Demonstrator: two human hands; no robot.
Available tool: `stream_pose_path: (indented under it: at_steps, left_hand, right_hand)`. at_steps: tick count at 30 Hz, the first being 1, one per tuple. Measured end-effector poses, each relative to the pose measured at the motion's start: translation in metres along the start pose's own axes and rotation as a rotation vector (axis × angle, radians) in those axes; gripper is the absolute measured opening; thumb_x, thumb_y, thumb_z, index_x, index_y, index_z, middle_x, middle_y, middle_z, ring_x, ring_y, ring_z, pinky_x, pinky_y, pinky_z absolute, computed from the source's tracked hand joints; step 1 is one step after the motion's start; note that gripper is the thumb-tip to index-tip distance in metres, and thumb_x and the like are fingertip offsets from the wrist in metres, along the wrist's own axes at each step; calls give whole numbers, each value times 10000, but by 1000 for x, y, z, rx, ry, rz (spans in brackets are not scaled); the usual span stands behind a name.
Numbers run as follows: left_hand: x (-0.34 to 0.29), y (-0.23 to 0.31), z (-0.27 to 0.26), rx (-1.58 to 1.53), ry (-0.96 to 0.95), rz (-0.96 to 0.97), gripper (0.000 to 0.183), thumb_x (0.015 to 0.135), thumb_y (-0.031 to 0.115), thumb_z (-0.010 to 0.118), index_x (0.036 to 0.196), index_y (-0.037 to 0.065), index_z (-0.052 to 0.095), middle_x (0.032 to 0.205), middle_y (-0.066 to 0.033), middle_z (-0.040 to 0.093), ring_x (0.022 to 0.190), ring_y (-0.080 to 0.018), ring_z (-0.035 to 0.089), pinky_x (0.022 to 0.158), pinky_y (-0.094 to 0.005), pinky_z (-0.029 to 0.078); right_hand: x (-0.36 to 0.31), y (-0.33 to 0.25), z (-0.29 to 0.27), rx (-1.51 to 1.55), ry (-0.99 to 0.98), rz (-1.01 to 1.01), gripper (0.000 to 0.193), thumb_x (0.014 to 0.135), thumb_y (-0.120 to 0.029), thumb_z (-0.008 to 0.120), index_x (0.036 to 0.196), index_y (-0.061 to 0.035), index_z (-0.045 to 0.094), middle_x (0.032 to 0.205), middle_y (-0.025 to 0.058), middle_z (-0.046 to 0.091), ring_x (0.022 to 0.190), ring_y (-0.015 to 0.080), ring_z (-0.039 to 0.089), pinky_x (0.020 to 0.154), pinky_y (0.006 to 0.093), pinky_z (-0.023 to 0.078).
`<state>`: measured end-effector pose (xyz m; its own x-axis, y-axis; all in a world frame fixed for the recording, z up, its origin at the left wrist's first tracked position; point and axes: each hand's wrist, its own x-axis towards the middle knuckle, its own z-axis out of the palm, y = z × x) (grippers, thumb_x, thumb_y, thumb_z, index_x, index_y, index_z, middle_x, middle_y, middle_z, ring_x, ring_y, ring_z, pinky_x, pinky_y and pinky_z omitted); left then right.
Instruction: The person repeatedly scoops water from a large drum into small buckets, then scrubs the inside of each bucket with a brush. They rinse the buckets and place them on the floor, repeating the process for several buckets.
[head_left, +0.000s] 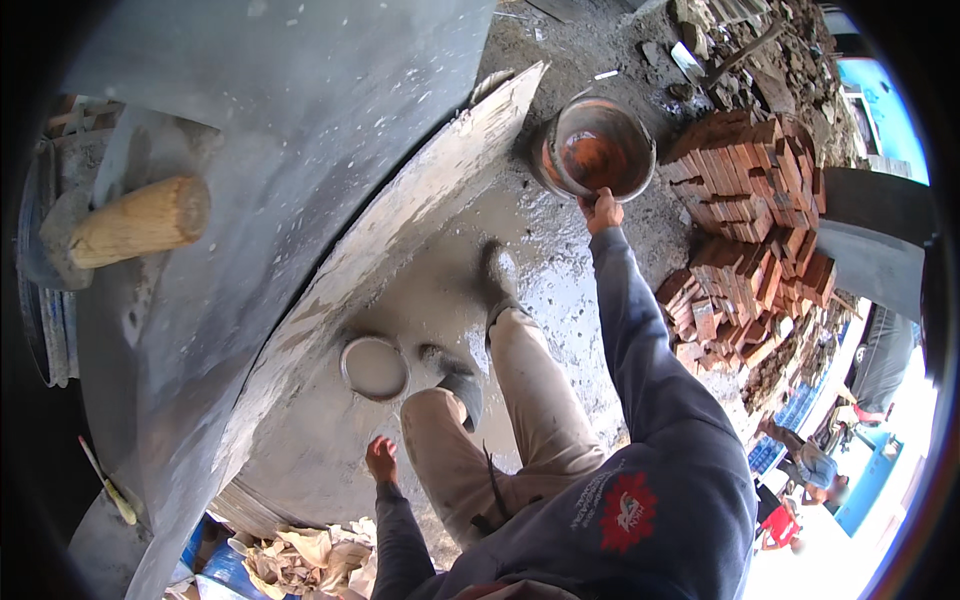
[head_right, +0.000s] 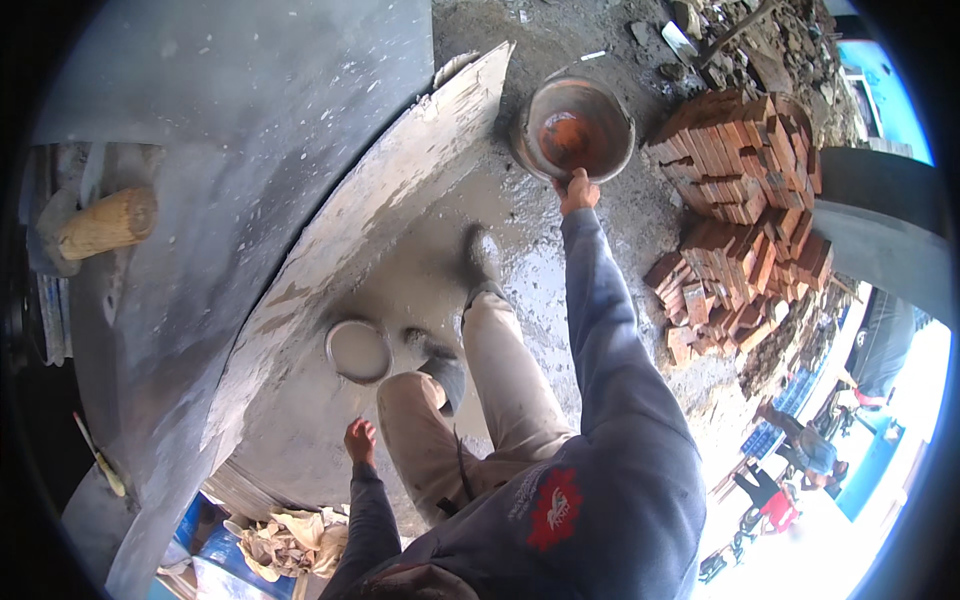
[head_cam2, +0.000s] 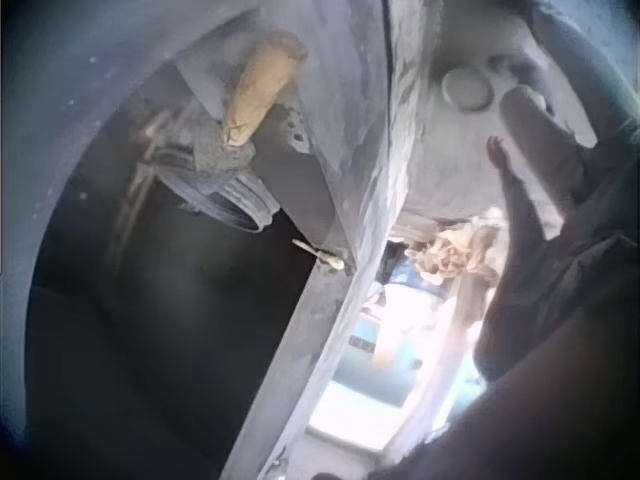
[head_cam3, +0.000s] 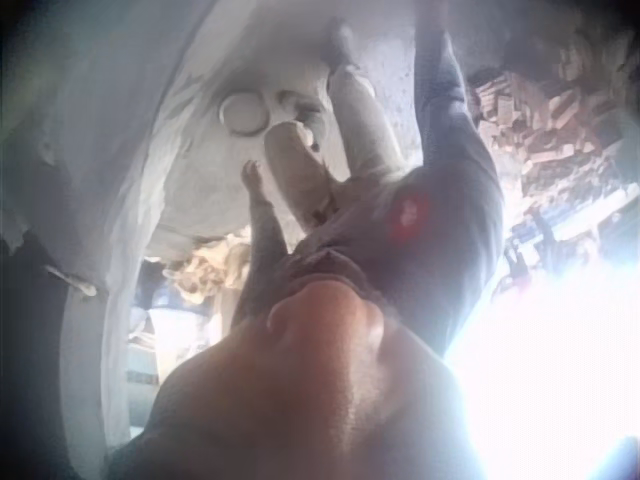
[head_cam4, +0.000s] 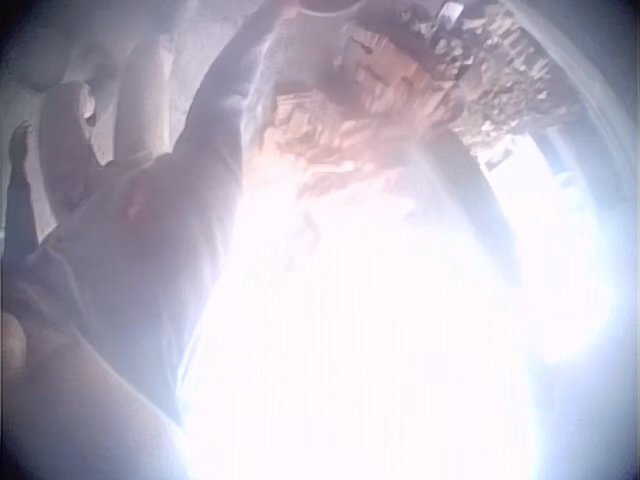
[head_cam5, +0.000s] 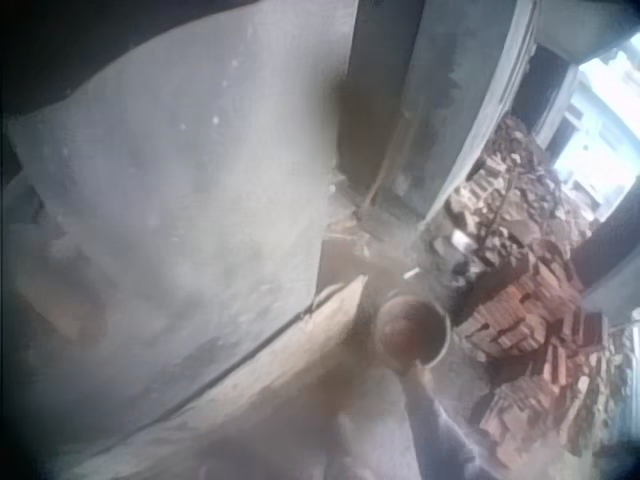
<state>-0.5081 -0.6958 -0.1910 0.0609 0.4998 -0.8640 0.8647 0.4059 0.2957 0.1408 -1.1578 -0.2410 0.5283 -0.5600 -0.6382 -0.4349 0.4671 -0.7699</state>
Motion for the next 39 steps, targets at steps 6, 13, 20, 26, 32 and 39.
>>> stream_pose_path:
  at_steps: [6, 13, 20, 26, 32, 39]
  left_hand:
    - [-105, 165, 38, -240, -398, 387, 601, 1059, 433, 644, 1529, 74, 536, 1426, -61, 653, 1326, -163, 606, 1060, -339, 484]
    - [-250, 271, -41, 55, -416, 924, 761, 1021, 270, 739, 1640, 15, 376, 1732, -189, 301, 1641, -223, 151, 1289, -372, 261]
    - [-329, 127, -191, -882, -117, 624, 561, 934, -12, 710, 1479, 32, 584, 1360, -92, 693, 1269, -222, 642, 1145, -396, 481]
    - [-433, 99, -229, -1458, 328, 941, 528, 908, -32, 636, 1430, 40, 596, 1354, -103, 683, 1277, -262, 634, 1081, -420, 542]
    - [-500, 147, -254, -1567, 614, 897, 504, 904, -15, 595, 1403, 55, 566, 1262, -60, 661, 1079, -168, 636, 973, -316, 523]
    - [-511, 168, -277, -1657, 642, 866, 501, 899, -65, 510, 1388, 39, 544, 1275, -93, 638, 1113, -195, 629, 975, -339, 540]
  right_hand:
    - [-176, -46, -93, -702, -445, -237, 387, 977, -232, 681, 1190, 90, 697, 913, 185, 742, 806, 224, 715, 692, 429, 593]
    - [-451, -87, -47, -1297, -1404, -622, 386, 933, -197, 713, 1253, 15, 674, 1004, 246, 762, 915, 374, 768, 787, 483, 593]
    - [-692, -102, 120, -1230, -2443, -835, 467, 973, -350, 741, 1312, -37, 667, 1040, 233, 752, 930, 399, 753, 843, 493, 575]
    - [-924, 41, 264, -916, -1751, -1473, 495, 1066, -515, 534, 1190, -69, 710, 1338, 248, 666, 1304, 495, 565, 1120, 604, 427]
    - [-1048, 156, 302, -1539, -1676, -1129, 757, 923, -586, 724, 1476, -81, 614, 1629, 234, 460, 1553, 483, 311, 1248, 650, 221]
    - [-1012, 108, 312, -1047, -1853, -1038, 552, 912, -413, 802, 1353, -111, 663, 1302, 173, 722, 1248, 402, 664, 1052, 503, 517]
